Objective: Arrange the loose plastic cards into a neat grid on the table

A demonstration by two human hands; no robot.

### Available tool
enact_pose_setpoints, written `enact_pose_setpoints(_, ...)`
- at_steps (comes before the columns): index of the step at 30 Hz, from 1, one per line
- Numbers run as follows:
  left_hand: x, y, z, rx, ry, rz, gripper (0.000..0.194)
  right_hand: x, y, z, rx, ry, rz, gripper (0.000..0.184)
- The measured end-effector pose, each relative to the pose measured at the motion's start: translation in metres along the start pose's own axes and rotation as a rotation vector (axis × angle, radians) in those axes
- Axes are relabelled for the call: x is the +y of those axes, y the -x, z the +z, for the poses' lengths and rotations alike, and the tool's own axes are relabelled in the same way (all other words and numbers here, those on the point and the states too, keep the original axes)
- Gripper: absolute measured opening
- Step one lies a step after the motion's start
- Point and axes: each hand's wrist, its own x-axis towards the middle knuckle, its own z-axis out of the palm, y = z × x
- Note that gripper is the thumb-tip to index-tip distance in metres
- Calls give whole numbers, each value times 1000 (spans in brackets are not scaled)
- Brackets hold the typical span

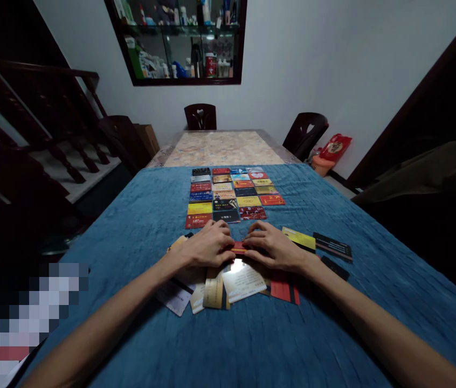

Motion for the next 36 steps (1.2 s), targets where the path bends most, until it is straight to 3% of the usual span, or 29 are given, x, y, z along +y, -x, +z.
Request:
enact_pose_setpoints(16, -18, -5, 7, 189, 150, 59, 29, 16, 7, 8, 145, 26, 58, 23)
enact_pose_setpoints(26, -29, -3, 8, 216, 204, 15, 21, 16, 6, 12, 233, 85, 151, 25)
enact_pose_setpoints(36, -34, -2, 12, 271, 208, -33, 29, 21, 8, 16, 258, 159, 155, 26)
